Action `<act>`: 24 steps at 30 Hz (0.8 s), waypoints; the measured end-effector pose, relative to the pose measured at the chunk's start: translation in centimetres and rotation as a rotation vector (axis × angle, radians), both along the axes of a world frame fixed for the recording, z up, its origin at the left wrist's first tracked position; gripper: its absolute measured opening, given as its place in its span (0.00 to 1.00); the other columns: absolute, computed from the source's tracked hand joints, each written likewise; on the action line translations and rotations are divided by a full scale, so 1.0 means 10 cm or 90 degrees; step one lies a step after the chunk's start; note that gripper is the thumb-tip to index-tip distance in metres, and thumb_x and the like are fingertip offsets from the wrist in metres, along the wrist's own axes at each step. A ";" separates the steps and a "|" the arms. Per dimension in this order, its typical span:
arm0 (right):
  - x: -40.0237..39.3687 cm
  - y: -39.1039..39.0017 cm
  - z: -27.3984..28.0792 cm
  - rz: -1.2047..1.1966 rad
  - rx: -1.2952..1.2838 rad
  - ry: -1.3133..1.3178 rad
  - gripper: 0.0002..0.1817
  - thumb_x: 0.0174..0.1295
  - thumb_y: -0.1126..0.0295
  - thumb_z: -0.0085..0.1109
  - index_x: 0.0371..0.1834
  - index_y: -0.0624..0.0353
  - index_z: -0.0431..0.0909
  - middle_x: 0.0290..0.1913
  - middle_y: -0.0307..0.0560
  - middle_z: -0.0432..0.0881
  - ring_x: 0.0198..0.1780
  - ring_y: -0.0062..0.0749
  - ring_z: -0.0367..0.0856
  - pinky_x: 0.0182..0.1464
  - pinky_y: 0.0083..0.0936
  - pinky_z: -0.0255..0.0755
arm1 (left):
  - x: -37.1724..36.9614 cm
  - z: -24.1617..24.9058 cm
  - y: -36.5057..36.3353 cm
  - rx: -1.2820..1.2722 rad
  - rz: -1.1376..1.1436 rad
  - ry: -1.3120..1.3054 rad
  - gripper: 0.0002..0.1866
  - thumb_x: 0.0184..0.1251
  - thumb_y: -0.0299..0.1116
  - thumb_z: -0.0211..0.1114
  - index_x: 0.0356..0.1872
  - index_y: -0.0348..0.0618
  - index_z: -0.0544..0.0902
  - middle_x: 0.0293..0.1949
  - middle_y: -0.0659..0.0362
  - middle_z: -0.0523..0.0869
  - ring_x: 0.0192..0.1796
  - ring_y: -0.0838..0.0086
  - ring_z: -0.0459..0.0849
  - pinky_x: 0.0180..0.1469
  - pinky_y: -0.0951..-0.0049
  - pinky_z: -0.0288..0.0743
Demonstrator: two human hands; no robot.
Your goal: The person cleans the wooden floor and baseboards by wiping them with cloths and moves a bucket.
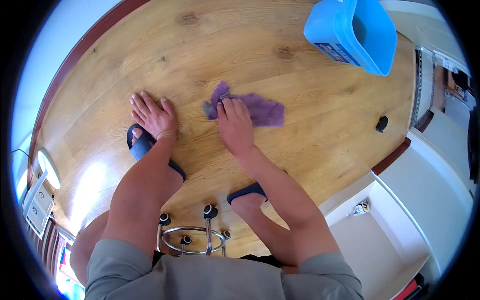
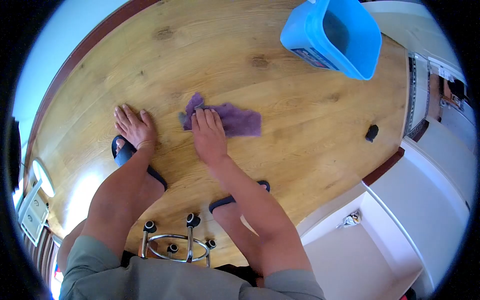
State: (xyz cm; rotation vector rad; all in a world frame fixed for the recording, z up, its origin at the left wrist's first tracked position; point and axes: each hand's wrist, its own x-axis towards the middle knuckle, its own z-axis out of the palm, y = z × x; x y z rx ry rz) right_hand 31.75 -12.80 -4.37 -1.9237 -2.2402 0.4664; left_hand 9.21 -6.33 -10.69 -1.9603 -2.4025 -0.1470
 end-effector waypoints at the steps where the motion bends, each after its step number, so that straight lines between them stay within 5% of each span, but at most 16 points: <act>1: 0.05 0.02 -0.01 0.029 0.011 -0.002 0.26 0.66 0.60 0.59 0.63 0.66 0.77 0.70 0.55 0.71 0.70 0.50 0.70 0.77 0.48 0.60 | 0.01 0.01 0.00 -0.002 0.001 0.000 0.39 0.75 0.53 0.50 0.78 0.34 0.63 0.82 0.43 0.55 0.85 0.53 0.48 0.83 0.46 0.39; 4: 0.38 0.17 0.08 -0.053 -0.073 -0.040 0.28 0.68 0.53 0.60 0.63 0.63 0.78 0.70 0.53 0.72 0.72 0.48 0.69 0.76 0.47 0.60 | 0.01 0.03 0.00 -0.008 0.000 0.004 0.39 0.75 0.53 0.50 0.78 0.35 0.62 0.82 0.44 0.55 0.85 0.54 0.48 0.83 0.46 0.39; 7: 0.92 0.42 0.29 -0.128 0.054 -0.132 0.29 0.63 0.53 0.67 0.59 0.65 0.79 0.61 0.54 0.76 0.64 0.47 0.76 0.68 0.47 0.70 | 0.02 0.00 0.00 -0.001 0.006 -0.001 0.39 0.76 0.53 0.50 0.79 0.36 0.61 0.82 0.44 0.54 0.85 0.54 0.47 0.83 0.46 0.38; 9: 1.34 0.68 0.56 -0.302 -0.219 0.151 0.33 0.66 0.48 0.66 0.62 0.65 0.74 0.63 0.56 0.76 0.65 0.49 0.77 0.68 0.48 0.71 | 0.02 -0.01 -0.01 0.004 0.012 -0.013 0.39 0.75 0.53 0.50 0.79 0.37 0.61 0.82 0.45 0.54 0.85 0.55 0.47 0.83 0.47 0.38; 11: 1.66 0.85 0.94 -0.582 -0.285 0.665 0.36 0.70 0.45 0.62 0.66 0.66 0.68 0.64 0.62 0.75 0.65 0.54 0.78 0.68 0.51 0.74 | -0.01 -0.04 -0.01 0.011 0.000 -0.012 0.39 0.75 0.53 0.50 0.79 0.38 0.61 0.83 0.45 0.54 0.85 0.55 0.47 0.83 0.47 0.38; 12: 1.82 0.90 1.15 -0.765 -0.181 1.032 0.38 0.73 0.44 0.58 0.69 0.67 0.63 0.64 0.66 0.74 0.65 0.57 0.78 0.67 0.53 0.75 | -0.01 -0.04 -0.01 0.014 -0.004 -0.011 0.39 0.75 0.53 0.50 0.80 0.38 0.61 0.83 0.46 0.54 0.85 0.55 0.47 0.83 0.47 0.37; 14: 2.27 1.19 1.37 -0.859 -0.034 1.234 0.41 0.75 0.44 0.55 0.72 0.71 0.56 0.64 0.74 0.72 0.65 0.65 0.76 0.67 0.55 0.78 | 0.00 -0.03 -0.02 0.019 0.002 -0.018 0.39 0.75 0.53 0.50 0.79 0.38 0.61 0.83 0.46 0.54 0.85 0.55 0.47 0.83 0.46 0.38; 16: 2.56 1.42 1.42 -0.851 0.093 1.201 0.36 0.78 0.52 0.49 0.72 0.76 0.55 0.63 0.77 0.71 0.65 0.67 0.75 0.65 0.55 0.81 | 0.00 -0.02 -0.01 0.023 0.005 -0.018 0.39 0.75 0.54 0.50 0.79 0.38 0.61 0.83 0.46 0.54 0.85 0.54 0.47 0.82 0.46 0.38; 24: 3.00 1.33 1.43 -0.998 -0.034 1.028 0.25 0.79 0.67 0.37 0.69 0.79 0.58 0.64 0.76 0.71 0.63 0.69 0.77 0.63 0.49 0.84 | -0.05 -0.12 -0.02 0.040 -0.011 -0.006 0.39 0.75 0.54 0.50 0.79 0.39 0.63 0.82 0.46 0.55 0.85 0.54 0.49 0.82 0.46 0.38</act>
